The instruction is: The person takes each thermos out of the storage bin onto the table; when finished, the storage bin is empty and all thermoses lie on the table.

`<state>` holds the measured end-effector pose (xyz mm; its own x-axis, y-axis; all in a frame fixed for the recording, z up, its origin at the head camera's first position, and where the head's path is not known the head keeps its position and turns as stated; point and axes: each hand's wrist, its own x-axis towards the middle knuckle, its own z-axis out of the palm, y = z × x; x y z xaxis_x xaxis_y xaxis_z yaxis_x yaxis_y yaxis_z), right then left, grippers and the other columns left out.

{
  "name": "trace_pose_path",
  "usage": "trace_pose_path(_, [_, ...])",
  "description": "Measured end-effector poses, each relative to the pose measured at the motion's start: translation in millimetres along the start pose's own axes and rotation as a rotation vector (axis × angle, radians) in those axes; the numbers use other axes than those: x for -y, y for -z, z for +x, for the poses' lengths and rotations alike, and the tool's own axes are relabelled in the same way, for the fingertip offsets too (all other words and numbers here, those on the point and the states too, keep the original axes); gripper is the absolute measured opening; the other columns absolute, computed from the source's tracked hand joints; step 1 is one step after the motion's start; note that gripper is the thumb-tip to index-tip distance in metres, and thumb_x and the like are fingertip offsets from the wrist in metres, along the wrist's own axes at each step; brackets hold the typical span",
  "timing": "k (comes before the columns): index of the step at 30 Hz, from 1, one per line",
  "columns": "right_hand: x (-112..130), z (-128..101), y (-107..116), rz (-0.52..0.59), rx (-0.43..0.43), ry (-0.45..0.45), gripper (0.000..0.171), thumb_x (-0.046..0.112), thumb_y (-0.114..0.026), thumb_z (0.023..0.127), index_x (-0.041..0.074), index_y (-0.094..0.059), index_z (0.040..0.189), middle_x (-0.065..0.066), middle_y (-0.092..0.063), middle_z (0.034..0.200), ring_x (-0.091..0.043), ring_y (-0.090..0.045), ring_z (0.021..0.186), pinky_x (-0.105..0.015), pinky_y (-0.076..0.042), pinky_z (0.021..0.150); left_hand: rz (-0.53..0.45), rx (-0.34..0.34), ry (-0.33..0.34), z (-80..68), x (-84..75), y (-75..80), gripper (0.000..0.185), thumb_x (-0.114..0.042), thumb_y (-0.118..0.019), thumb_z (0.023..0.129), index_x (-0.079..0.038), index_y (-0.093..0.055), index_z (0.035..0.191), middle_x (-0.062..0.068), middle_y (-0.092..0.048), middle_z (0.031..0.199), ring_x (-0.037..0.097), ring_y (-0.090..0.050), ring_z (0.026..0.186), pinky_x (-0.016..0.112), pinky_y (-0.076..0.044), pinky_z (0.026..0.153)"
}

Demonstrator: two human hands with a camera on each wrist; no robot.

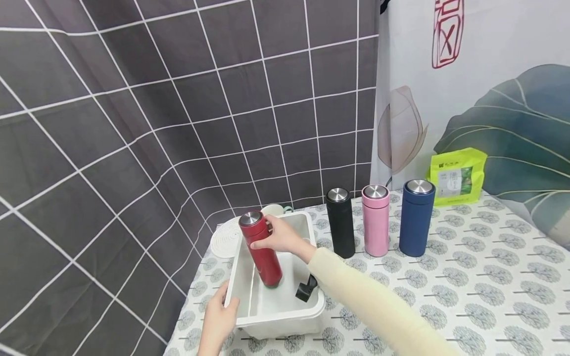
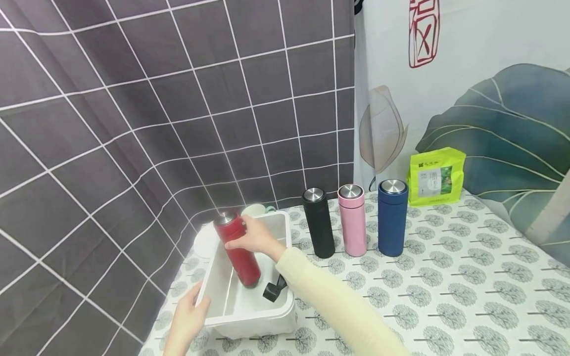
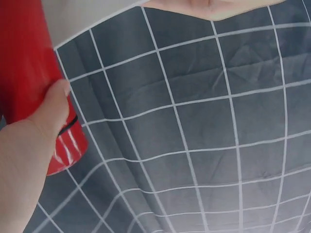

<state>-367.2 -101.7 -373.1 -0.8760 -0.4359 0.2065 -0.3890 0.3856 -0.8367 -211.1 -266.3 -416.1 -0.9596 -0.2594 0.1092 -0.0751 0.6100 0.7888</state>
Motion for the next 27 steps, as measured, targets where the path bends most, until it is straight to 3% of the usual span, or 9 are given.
trace_pose_path(15, [12,-17,28,-0.011,-0.067,0.026,0.068,0.041,-0.077,0.065,0.015,-0.05,0.122,0.005,-0.061,0.097,-0.011,-0.058,0.087,-0.025,-0.052,0.066,0.001,-0.015,-0.008,-2.0,0.0,-1.2,0.044,-0.007,-0.048,0.088,0.001,-0.044,0.13,0.026,-0.052,0.12,0.041,-0.055,0.104,0.04,-0.056,0.074])
trace_pose_path(22, [27,-23,47,-0.044,-0.11,0.052,0.062,0.046,-0.078,0.063,0.016,-0.054,0.112,0.007,-0.063,0.09,-0.011,-0.06,0.082,-0.025,-0.053,0.063,0.008,-0.019,-0.017,-0.2,-0.7,1.2,0.045,-0.006,-0.048,0.087,0.002,-0.042,0.131,0.026,-0.051,0.123,0.041,-0.052,0.108,0.045,-0.052,0.08])
trace_pose_path(27, [37,-30,62,-0.005,-0.135,0.068,0.058,0.046,-0.078,0.063,0.018,-0.055,0.108,0.009,-0.063,0.086,-0.008,-0.061,0.076,-0.025,-0.053,0.061,-0.01,-0.02,-0.031,-0.7,0.0,4.1,0.046,-0.006,-0.048,0.087,0.001,-0.042,0.132,0.026,-0.051,0.123,0.041,-0.052,0.108,0.048,-0.051,0.081])
